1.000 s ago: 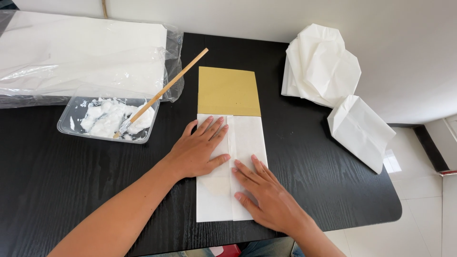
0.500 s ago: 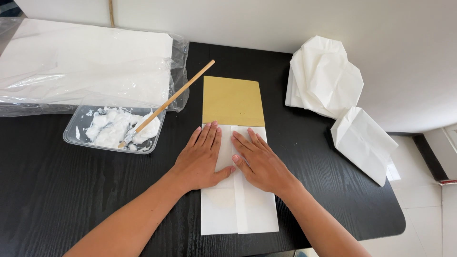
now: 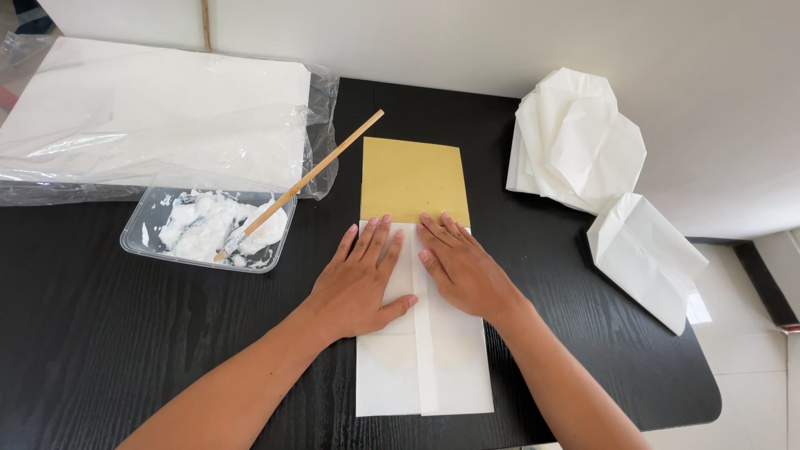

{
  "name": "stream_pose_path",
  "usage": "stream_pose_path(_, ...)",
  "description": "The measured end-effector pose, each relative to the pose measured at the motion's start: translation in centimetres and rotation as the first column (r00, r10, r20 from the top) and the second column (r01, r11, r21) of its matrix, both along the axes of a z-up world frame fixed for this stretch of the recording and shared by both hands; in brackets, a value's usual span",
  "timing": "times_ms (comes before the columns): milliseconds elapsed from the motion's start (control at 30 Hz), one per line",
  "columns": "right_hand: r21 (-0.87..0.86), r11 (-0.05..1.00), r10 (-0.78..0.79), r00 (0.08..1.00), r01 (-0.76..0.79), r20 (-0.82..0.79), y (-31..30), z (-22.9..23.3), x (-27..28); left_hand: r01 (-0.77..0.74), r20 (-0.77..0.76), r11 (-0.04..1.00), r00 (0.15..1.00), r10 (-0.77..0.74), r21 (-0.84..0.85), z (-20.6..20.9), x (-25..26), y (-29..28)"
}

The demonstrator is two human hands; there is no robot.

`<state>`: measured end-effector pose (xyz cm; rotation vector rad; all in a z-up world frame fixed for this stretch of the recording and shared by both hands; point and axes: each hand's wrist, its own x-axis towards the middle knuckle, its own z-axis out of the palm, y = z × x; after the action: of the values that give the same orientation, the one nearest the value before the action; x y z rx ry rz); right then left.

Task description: Folding white paper around a gold cardboard template and applying glue with a brush to create a sleeve.

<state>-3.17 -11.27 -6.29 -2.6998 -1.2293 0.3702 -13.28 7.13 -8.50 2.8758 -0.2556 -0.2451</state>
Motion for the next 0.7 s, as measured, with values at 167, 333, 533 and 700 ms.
stream_pose_path(167, 0.336, 0.933, 0.114, 0.991, -0.129, 0.065, -0.8, -0.6, 3.0, 0.094, 0.017, 0.995, 0.995, -0.093, -0.029, 1.7, -0.5, -0.6)
stream_pose_path(333, 0.17, 0.985, -0.031, 1.0, 0.031, -0.004, -0.1, -2.0, 4.7, 0.104, -0.075, 0.994, 0.992, -0.106, -0.027, 1.1, -0.2, -0.4)
stream_pose_path(533, 0.144, 0.986, -0.068, 0.993, 0.082, -0.1, 1.1, 0.1, 4.9, 0.09, -0.107, 0.995, 0.99, -0.095, -0.05, 1.7, 0.2, -0.3)
stream_pose_path(700, 0.138, 0.985, -0.089, 0.987, 0.108, -0.136, 1.7, 0.6, 5.3, 0.072, -0.134, 0.996, 0.988, -0.079, -0.056, 1.8, 0.2, -0.3)
